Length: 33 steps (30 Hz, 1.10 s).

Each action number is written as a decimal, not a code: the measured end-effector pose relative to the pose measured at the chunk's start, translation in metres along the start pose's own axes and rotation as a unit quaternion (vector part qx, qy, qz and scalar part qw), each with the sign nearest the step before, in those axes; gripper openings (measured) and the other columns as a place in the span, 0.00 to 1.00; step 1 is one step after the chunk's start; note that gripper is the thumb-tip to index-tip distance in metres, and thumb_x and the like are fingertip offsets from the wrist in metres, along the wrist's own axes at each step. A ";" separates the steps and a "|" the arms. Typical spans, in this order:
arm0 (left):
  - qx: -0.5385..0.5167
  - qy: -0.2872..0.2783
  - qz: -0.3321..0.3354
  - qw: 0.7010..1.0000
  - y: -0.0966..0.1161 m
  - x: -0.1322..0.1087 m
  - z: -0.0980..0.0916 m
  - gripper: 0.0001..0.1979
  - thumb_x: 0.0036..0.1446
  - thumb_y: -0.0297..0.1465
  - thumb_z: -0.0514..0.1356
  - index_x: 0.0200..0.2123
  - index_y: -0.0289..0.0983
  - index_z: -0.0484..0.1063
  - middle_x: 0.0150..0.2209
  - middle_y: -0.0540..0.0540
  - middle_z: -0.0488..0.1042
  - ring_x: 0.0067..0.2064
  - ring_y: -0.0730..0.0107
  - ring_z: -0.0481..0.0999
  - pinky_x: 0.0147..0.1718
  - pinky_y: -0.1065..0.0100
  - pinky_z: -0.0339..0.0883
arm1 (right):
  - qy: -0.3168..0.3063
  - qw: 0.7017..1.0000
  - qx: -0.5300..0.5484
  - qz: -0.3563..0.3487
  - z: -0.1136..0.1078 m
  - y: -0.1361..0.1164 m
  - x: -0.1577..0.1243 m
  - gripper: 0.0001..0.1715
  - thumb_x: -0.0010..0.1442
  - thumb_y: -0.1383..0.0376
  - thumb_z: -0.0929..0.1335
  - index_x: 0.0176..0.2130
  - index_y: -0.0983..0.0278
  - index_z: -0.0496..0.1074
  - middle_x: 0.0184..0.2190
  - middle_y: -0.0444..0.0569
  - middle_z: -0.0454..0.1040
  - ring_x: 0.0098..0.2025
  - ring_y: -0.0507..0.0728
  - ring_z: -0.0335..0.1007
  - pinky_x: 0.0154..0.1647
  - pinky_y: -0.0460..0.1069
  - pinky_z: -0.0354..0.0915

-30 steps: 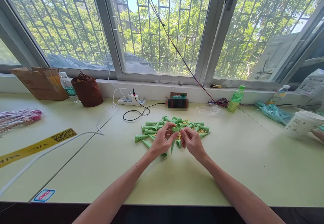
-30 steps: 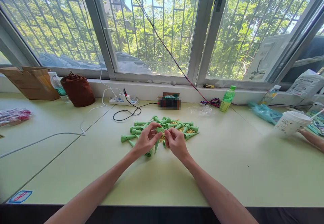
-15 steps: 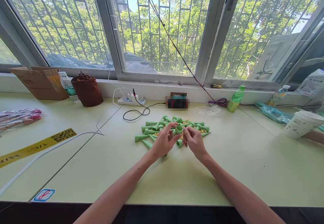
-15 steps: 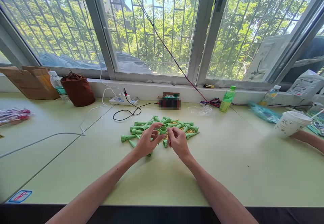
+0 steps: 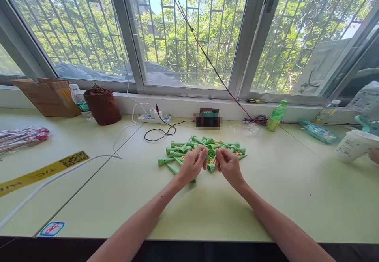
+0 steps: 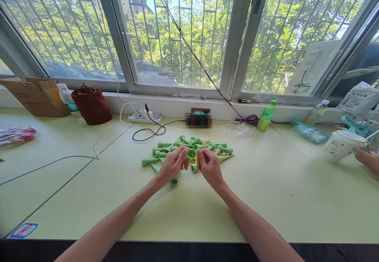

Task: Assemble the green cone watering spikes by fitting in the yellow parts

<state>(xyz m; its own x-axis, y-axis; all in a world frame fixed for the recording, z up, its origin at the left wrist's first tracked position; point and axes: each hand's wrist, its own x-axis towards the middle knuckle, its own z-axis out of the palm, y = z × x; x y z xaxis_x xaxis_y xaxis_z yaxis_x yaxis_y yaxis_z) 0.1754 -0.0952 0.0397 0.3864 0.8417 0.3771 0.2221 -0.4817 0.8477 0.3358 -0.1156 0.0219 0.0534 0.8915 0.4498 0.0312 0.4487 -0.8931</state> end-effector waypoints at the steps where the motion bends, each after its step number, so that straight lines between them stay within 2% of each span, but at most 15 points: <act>1: 0.002 0.000 0.000 1.000 -0.001 0.000 0.001 0.20 0.67 0.45 0.46 0.36 0.36 0.67 0.18 0.52 0.70 0.20 0.72 0.67 0.22 0.72 0.57 | -0.002 1.000 -0.004 -0.002 0.000 0.000 0.000 0.20 0.65 0.53 0.65 0.27 0.62 0.64 0.18 0.39 0.62 0.16 0.48 0.59 0.17 0.45 0.57; 8: 0.001 0.001 -0.001 1.000 -0.002 -0.001 0.004 0.24 0.68 0.46 0.43 0.29 0.36 0.66 0.21 0.50 0.74 0.18 0.76 0.63 0.21 0.72 0.56 | -0.009 1.000 -0.010 -0.009 -0.002 0.002 -0.001 0.19 0.65 0.54 0.65 0.28 0.62 0.65 0.18 0.39 0.63 0.16 0.48 0.59 0.17 0.45 0.57; 17: 0.012 0.008 0.000 1.000 0.002 -0.003 0.003 0.24 0.68 0.45 0.44 0.31 0.35 0.69 0.24 0.49 0.75 0.20 0.76 0.63 0.21 0.72 0.56 | -0.012 1.000 -0.007 -0.003 -0.003 0.003 -0.001 0.18 0.64 0.53 0.65 0.30 0.63 0.66 0.17 0.39 0.63 0.16 0.48 0.58 0.17 0.44 0.57; 20: 0.020 -0.014 0.010 1.000 0.004 -0.003 0.001 0.22 0.68 0.44 0.45 0.35 0.35 0.70 0.24 0.50 0.74 0.20 0.76 0.63 0.22 0.73 0.56 | -0.012 1.000 -0.005 0.001 -0.003 0.004 0.000 0.18 0.64 0.53 0.65 0.30 0.63 0.66 0.16 0.39 0.62 0.16 0.48 0.58 0.16 0.44 0.57; 24: 0.051 -0.041 0.045 0.997 0.007 -0.004 -0.002 0.19 0.67 0.42 0.48 0.44 0.35 0.70 0.22 0.52 0.69 0.21 0.76 0.61 0.22 0.73 0.54 | -0.004 1.000 0.003 0.005 -0.003 0.003 0.001 0.18 0.63 0.52 0.66 0.29 0.63 0.66 0.17 0.39 0.60 0.16 0.48 0.59 0.15 0.44 0.57; 28: 0.094 -0.062 0.092 0.989 0.008 -0.004 -0.002 0.16 0.66 0.40 0.50 0.49 0.36 0.68 0.25 0.52 0.67 0.23 0.75 0.62 0.24 0.73 0.55 | 0.004 1.000 0.020 0.024 -0.003 0.001 0.002 0.19 0.61 0.52 0.68 0.29 0.63 0.66 0.21 0.39 0.60 0.16 0.47 0.57 0.15 0.45 0.59; 33: 0.125 -0.068 0.101 0.985 0.004 -0.005 -0.002 0.18 0.65 0.38 0.53 0.55 0.37 0.62 0.25 0.53 0.66 0.22 0.76 0.63 0.24 0.74 0.56 | 0.006 0.999 0.029 0.039 -0.003 0.000 0.002 0.19 0.61 0.51 0.68 0.28 0.62 0.65 0.19 0.37 0.55 0.16 0.48 0.55 0.15 0.45 0.58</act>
<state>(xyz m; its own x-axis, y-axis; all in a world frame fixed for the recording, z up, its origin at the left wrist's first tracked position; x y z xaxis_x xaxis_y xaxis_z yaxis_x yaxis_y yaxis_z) 0.1726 -0.1010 0.0417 0.5579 0.6907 0.4602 0.3363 -0.6950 0.6355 0.3389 -0.1140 0.0224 0.0656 0.9232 0.3788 -0.0316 0.3813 -0.9239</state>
